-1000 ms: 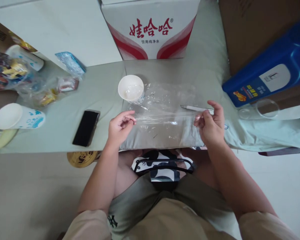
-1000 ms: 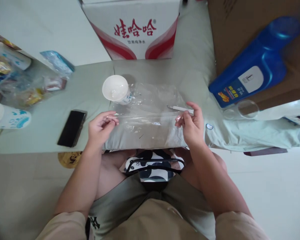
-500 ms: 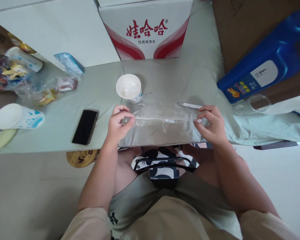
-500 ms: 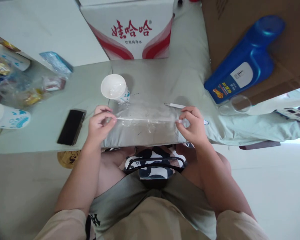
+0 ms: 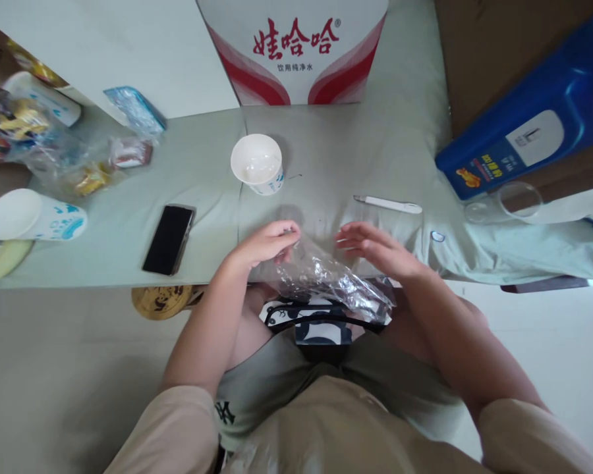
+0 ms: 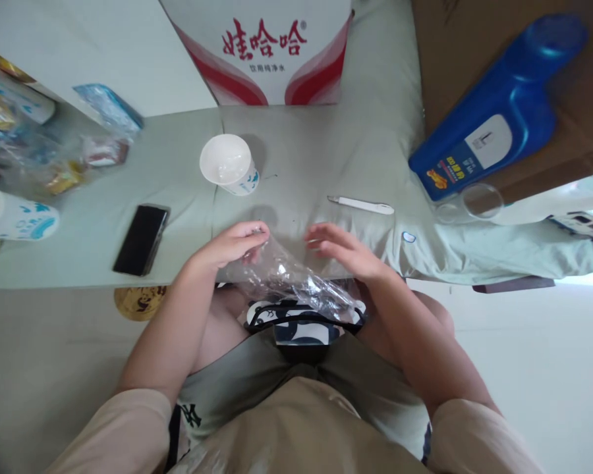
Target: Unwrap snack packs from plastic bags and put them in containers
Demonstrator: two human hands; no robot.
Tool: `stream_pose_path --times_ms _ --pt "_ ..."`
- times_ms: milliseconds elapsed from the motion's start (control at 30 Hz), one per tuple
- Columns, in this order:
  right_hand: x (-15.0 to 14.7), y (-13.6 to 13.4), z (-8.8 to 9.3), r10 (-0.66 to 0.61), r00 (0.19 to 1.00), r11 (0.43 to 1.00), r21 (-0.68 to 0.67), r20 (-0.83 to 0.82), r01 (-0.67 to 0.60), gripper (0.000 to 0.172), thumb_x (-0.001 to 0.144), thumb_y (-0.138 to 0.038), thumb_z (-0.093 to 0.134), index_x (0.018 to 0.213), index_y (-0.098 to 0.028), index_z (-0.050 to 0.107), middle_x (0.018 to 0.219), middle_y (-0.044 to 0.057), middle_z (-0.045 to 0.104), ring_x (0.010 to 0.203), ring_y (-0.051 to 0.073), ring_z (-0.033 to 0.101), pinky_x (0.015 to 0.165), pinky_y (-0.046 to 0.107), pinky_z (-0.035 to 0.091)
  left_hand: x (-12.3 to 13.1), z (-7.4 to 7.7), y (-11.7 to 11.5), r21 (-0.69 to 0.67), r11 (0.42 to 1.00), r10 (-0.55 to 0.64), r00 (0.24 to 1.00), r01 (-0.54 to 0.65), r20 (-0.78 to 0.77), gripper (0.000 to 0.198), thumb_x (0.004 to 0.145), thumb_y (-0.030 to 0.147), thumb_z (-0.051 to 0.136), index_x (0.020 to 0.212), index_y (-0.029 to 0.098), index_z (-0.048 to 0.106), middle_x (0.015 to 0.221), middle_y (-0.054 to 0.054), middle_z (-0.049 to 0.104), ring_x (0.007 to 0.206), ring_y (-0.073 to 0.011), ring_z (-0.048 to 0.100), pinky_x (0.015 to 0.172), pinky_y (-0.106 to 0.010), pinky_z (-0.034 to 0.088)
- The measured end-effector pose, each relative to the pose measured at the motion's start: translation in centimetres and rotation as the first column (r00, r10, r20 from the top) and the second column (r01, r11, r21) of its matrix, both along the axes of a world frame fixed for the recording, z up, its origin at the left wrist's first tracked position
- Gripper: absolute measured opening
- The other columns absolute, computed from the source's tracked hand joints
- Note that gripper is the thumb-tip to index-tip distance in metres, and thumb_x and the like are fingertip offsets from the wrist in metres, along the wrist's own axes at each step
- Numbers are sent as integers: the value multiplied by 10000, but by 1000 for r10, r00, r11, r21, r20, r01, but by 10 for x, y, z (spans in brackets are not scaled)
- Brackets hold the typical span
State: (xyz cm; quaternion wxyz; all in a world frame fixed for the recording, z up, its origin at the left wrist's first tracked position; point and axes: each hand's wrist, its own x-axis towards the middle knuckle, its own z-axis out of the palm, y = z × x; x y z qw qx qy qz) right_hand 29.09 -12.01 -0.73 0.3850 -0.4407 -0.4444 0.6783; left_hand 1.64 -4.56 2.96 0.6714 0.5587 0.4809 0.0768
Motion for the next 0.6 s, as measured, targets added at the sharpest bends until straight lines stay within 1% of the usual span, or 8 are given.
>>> stream_pose_path --times_ms 67,167,233,333,400,467,500,600 --pt "-16 -3 5 213 976 977 -44 45 -211 587 808 -524 841 1275 -226 647 1164 90 753 1002 209 725 872 358 601 6 2 1 -3 998 -70 998 70 3 297 895 457 726 844 214 562 485 34 590 429 -109 508 457 -202 351" --pt "-30 -11 15 445 890 895 -59 98 -441 317 906 -460 746 1029 -168 723 832 23 728 721 137 649 702 285 544 7 5 2 12 996 -90 987 89 136 322 865 480 762 868 206 592 470 35 580 462 -117 541 522 -222 400" --pt "-33 -17 18 486 873 872 -41 -27 -487 305 945 -457 684 878 -162 723 758 30 722 676 141 649 683 293 539 6 6 4 -16 999 -36 940 43 338 435 810 594 786 935 203 641 510 16 612 539 -162 626 590 -268 478" --pt "-36 -21 14 253 927 950 -111 -275 -292 327 871 -510 711 802 -191 679 712 46 716 652 181 675 657 328 566 13 -2 3 -101 984 177 804 -145 568 699 788 832 654 1085 201 702 754 -71 743 793 -268 754 705 -374 576" --pt "-39 -18 7 -33 975 983 -186 -218 -8 317 814 -528 717 811 -219 644 694 27 686 633 185 656 634 337 575 26 -12 -1 -161 963 270 766 -217 583 830 802 930 520 1101 184 730 912 -131 784 938 -315 767 761 -422 602" --pt "-42 -14 0 -250 965 956 -175 -74 234 316 797 -537 703 857 -236 627 721 13 674 667 186 656 659 337 589 38 -23 -7 -221 963 255 783 -153 568 955 779 998 428 1083 155 756 974 -186 797 1012 -355 761 806 -461 612" --pt "-42 -12 -2 -299 954 945 -140 -2 295 321 809 -549 687 867 -240 619 730 9 671 684 185 661 673 333 591 43 -28 -11 -245 964 232 788 -107 570 1001 764 1017 407 1101 144 762 1024 -209 799 1057 -373 755 851 -486 612" --pt "-39 -9 -2 -325 924 944 8 202 330 338 877 -570 630 820 -239 596 688 0 652 655 168 646 642 303 560 48 -33 -21 -287 958 166 771 23 615 1065 695 1026 504 1236 141 743 1255 -248 764 1222 -410 714 985 -524 587"
